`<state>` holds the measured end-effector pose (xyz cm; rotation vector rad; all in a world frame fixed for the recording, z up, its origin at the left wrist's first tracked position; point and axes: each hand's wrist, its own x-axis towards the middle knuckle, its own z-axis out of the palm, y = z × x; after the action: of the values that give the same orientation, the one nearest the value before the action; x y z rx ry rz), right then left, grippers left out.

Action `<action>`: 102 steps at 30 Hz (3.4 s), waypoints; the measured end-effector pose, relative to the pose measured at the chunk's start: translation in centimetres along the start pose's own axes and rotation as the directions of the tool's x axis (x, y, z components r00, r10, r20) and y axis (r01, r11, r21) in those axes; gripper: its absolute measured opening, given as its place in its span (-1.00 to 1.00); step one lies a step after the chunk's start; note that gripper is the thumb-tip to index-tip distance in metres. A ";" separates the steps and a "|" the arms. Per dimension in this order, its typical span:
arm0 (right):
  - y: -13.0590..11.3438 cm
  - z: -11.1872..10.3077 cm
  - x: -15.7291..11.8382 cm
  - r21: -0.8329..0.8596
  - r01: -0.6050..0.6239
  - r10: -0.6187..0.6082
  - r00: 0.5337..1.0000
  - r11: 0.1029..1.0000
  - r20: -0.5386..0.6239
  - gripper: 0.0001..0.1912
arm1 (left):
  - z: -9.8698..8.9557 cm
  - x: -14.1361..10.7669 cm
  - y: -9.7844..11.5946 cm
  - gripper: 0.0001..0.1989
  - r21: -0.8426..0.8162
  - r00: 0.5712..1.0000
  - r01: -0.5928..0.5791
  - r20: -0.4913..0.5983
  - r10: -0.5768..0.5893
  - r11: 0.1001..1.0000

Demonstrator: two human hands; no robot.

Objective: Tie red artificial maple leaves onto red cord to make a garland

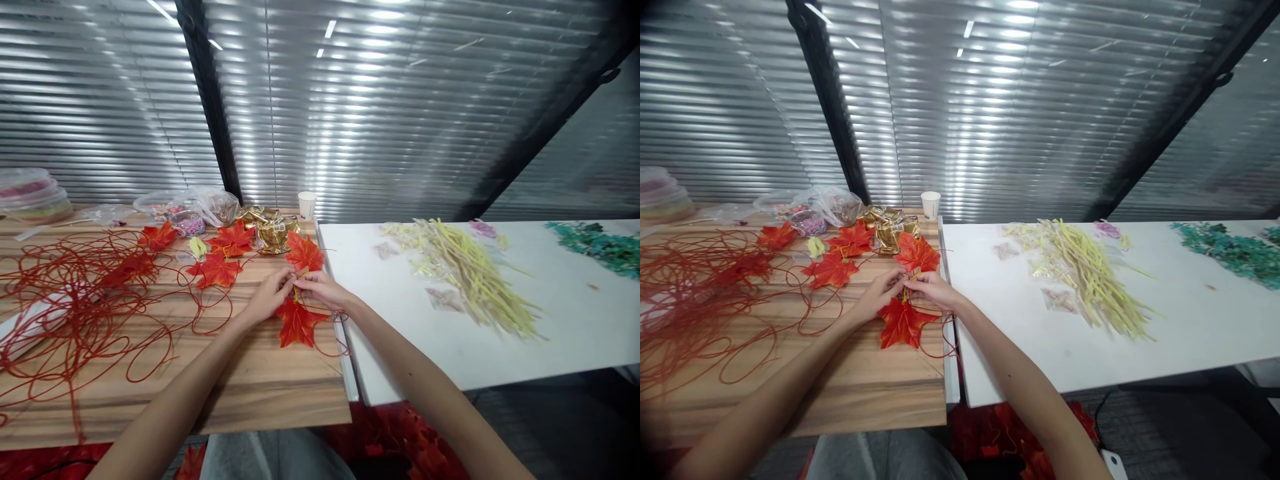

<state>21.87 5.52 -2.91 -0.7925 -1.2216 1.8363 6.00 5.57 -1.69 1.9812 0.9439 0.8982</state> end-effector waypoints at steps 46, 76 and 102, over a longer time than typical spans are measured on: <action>-0.1 -0.1 0.3 -0.046 0.097 -0.094 0.993 0.994 0.076 -0.65 | 0.1 -0.1 1.0 -0.75 -0.401 0.986 0.165 0.041 -0.162 0.901; -0.5 -0.1 -0.1 0.074 0.017 -0.022 0.997 0.997 0.069 -0.80 | 0.2 -0.1 0.3 -0.76 -0.433 0.967 0.242 0.038 -0.250 0.869; 0.2 -0.7 0.6 0.066 0.022 -0.022 1.000 0.998 -0.004 -0.81 | 0.3 -0.2 0.9 -0.73 -0.432 0.979 0.201 0.053 -0.198 0.879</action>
<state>22.10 6.27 -3.34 -0.7421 -1.1571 1.8479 6.43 4.92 -1.07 1.4763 0.8380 0.8927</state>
